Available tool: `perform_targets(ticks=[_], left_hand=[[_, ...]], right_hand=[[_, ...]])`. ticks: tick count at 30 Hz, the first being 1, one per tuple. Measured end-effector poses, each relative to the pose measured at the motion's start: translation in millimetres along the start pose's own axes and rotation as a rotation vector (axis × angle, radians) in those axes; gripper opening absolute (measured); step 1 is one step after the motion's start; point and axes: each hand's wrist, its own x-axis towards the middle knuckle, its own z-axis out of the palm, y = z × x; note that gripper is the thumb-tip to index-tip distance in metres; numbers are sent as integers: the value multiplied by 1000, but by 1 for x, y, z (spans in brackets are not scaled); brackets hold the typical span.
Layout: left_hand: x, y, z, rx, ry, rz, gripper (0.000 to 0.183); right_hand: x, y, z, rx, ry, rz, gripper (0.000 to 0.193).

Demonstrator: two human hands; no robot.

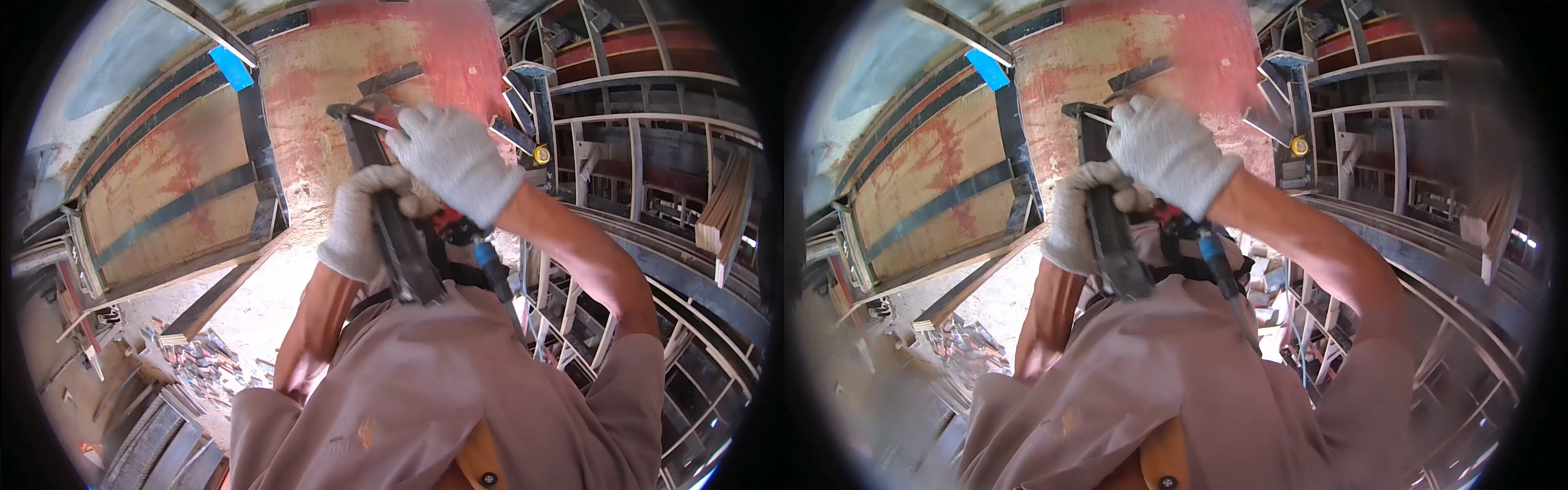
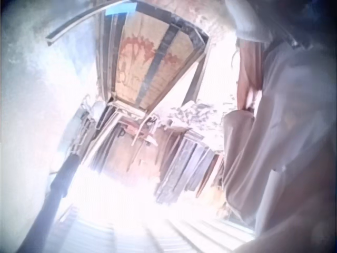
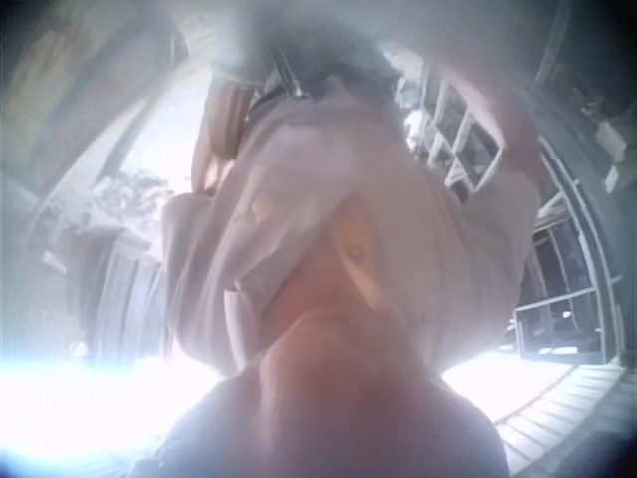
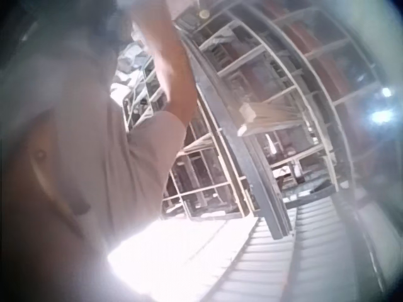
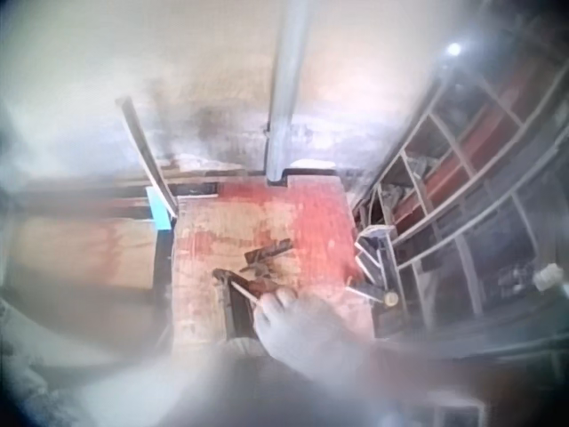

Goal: The person picks up small wood pieces from debris, then uses a red pneumatic nail gun to fasten dark wood strips to a plywood floor. The person repeatedly positions strips and drives nails along the floor surface.

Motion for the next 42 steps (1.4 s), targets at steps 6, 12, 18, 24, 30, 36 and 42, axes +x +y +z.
perform_targets(ticks=[6, 12, 18, 24, 30, 36, 42], left_hand=[[1, -5, -39, -110, -328, 199, 40], [14, -7, -46, -126, -349, 151, 48], [20, -10, -35, -229, -555, 172, 46], [23, 8, -1, 15, -652, 242, 70], [-38, 19, -11, 867, -76, 897, 80], [-63, -7, -15, 1732, -150, 1395, 36], [-60, -7, -35, 1850, -95, 1385, 28]], right_hand=[[-58, 32, -8, 355, 373, 407, 37], [-118, 90, 139, 620, 45, 948, 31], [-110, 35, 105, 1577, 186, 1074, 63], [-43, 36, 44, 3108, 114, 677, 34], [-42, 58, 37, 2807, 376, 691, 9], [-49, 65, 60, 2926, 331, 689, 10], [-62, 62, 67, 2900, 430, 816, 7]])
